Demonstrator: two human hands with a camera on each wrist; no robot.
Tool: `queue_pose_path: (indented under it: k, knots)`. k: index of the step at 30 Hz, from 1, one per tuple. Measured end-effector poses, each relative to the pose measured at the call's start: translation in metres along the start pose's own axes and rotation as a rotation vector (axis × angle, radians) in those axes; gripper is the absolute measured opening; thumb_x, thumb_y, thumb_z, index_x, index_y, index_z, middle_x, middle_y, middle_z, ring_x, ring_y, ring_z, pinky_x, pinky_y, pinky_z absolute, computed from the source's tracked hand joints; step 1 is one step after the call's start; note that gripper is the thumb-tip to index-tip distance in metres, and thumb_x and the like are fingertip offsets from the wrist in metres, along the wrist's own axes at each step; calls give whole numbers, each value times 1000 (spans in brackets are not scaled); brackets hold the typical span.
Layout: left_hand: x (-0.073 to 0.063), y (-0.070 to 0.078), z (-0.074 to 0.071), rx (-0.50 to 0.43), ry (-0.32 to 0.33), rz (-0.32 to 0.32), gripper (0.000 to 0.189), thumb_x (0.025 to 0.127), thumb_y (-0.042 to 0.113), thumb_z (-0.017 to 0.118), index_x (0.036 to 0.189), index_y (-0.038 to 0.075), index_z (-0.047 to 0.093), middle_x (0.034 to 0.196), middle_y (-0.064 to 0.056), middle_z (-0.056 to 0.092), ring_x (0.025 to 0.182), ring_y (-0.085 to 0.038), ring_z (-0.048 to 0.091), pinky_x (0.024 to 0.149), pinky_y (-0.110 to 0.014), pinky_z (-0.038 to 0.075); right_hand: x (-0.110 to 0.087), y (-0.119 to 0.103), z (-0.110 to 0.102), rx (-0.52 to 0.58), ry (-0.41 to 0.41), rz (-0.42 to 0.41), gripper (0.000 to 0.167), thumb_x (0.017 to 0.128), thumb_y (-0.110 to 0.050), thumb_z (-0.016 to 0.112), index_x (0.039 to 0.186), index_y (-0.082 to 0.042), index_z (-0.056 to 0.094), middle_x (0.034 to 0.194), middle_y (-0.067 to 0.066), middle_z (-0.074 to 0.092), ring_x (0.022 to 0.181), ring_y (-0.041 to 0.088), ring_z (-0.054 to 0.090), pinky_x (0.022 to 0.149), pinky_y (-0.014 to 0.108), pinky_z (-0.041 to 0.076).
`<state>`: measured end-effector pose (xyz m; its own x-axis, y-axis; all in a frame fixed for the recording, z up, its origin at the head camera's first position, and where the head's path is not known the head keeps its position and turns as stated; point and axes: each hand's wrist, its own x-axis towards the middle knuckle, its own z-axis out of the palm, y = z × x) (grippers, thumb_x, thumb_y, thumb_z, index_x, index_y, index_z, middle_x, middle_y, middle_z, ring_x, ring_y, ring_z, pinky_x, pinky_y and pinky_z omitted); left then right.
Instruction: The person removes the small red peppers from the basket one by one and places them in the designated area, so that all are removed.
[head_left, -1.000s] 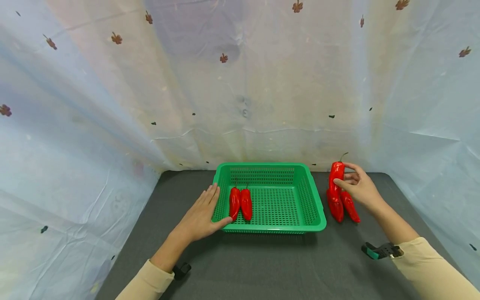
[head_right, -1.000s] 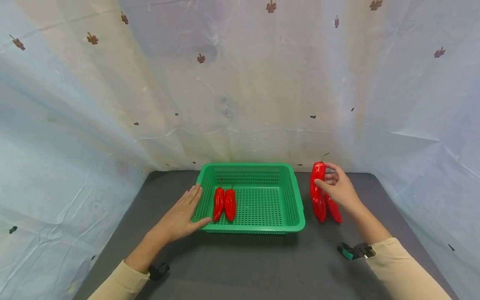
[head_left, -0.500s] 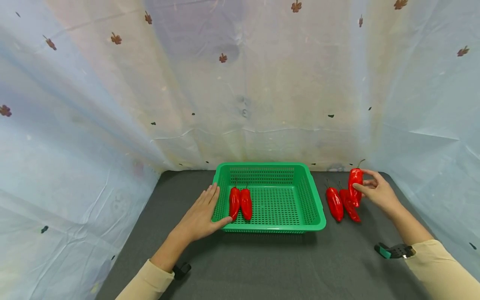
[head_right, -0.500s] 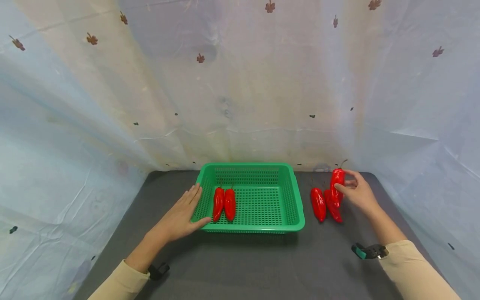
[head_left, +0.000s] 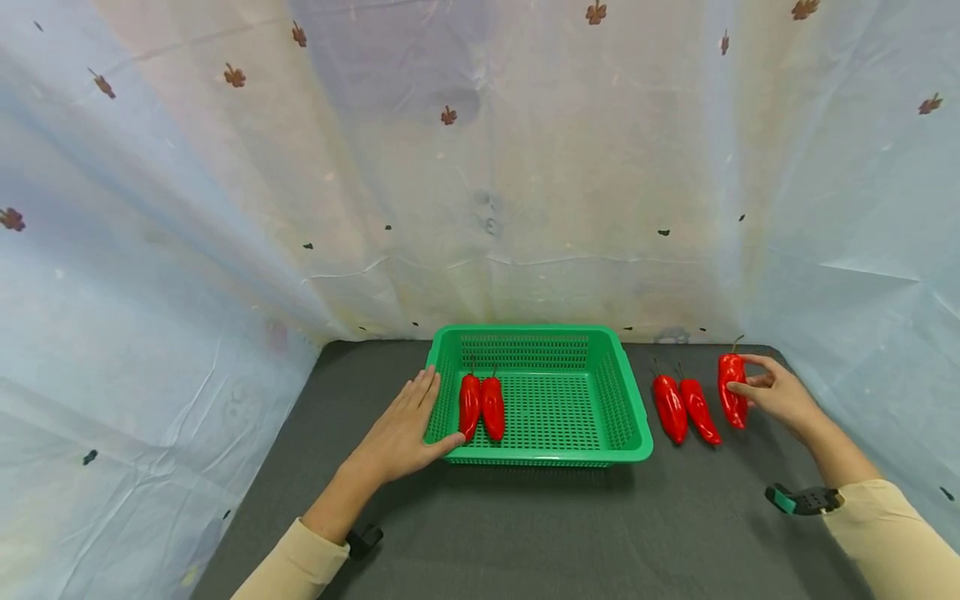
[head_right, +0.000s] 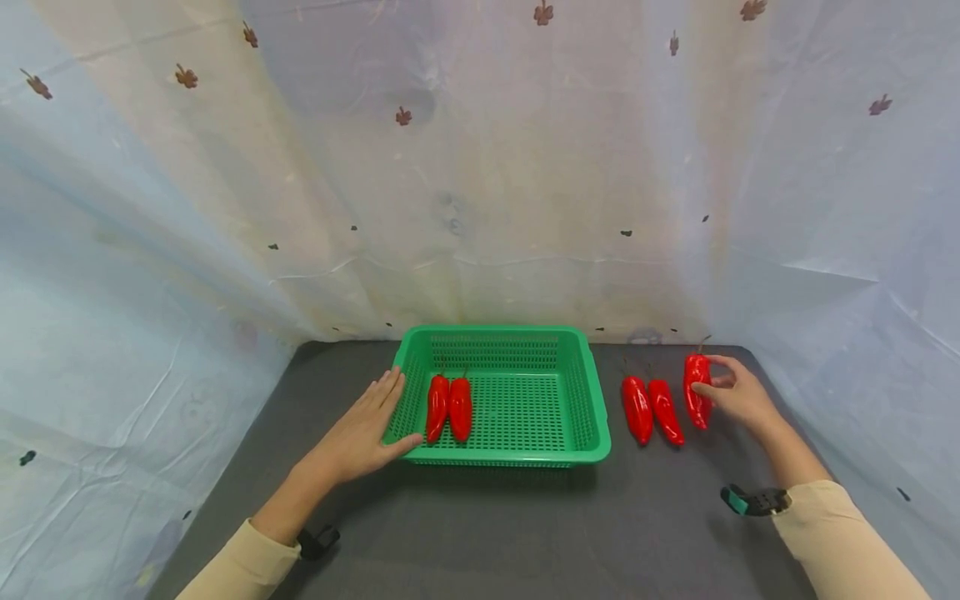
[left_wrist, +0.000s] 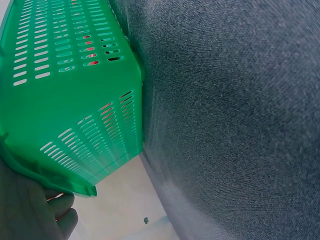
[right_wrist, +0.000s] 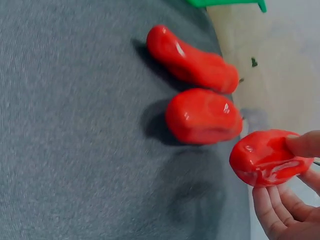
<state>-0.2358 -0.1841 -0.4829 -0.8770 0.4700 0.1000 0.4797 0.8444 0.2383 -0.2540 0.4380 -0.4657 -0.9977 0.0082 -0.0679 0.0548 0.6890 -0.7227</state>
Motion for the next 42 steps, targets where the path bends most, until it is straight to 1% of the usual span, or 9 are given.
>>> queue_pose_path:
  k: [4,9,12,18,22,25,29,36,42]
  knots:
    - [0,0,-1,-4,7,11,112,101,79,48,171,0,12,180,-15,7,167,-32,7,135,-51,12,1,9,0,-21,-37,32,76,112,-27,60,160,16,21,143,54,42,96,40,74,91,64,59]
    - [0,1,-1,1,0,6,111,101,79,47,171,1,11,180,-14,5,167,-31,6,135,-50,11,7,21,2,-35,-93,68,78,110,-29,63,158,18,23,138,50,49,99,38,73,92,59,62]
    - [0,1,-1,1,1,7,111,101,78,48,171,1,11,180,-15,6,167,-31,5,135,-50,11,10,26,4,-38,-118,72,78,110,-29,64,157,18,25,134,47,53,102,37,72,90,55,63]
    - [0,2,-2,-5,-1,7,110,101,77,49,171,1,12,180,-15,6,167,-31,5,135,-51,11,15,29,8,-56,-173,70,76,110,-28,63,157,19,25,136,48,53,111,46,68,91,53,63]
    - [0,1,-1,-4,-5,1,111,101,79,47,172,3,9,181,-13,4,167,-29,3,135,-49,10,13,27,10,-51,-195,61,74,110,-26,63,156,19,25,135,47,53,110,44,68,89,50,64]
    - [0,0,0,-2,-7,-2,111,101,80,46,172,4,8,181,-12,3,167,-28,1,135,-49,10,12,25,11,-43,-196,63,74,110,-25,62,157,19,25,136,47,51,111,43,68,89,49,65]
    - [0,-1,1,4,-7,-3,111,100,81,46,172,3,9,181,-12,5,167,-27,2,135,-48,10,13,26,13,-41,-197,70,74,111,-27,61,157,18,25,140,50,48,113,46,68,89,49,64]
    - [0,0,0,4,3,10,111,101,78,48,171,0,13,180,-15,7,167,-31,5,135,-51,12,12,26,16,-21,-185,69,73,111,-26,61,157,18,27,137,47,54,110,41,70,87,46,65]
    - [0,1,-1,-1,3,12,110,102,77,49,171,1,12,180,-15,6,167,-31,4,135,-51,11,11,26,18,-15,-171,64,71,111,-24,62,154,21,28,136,48,54,109,41,71,86,44,66]
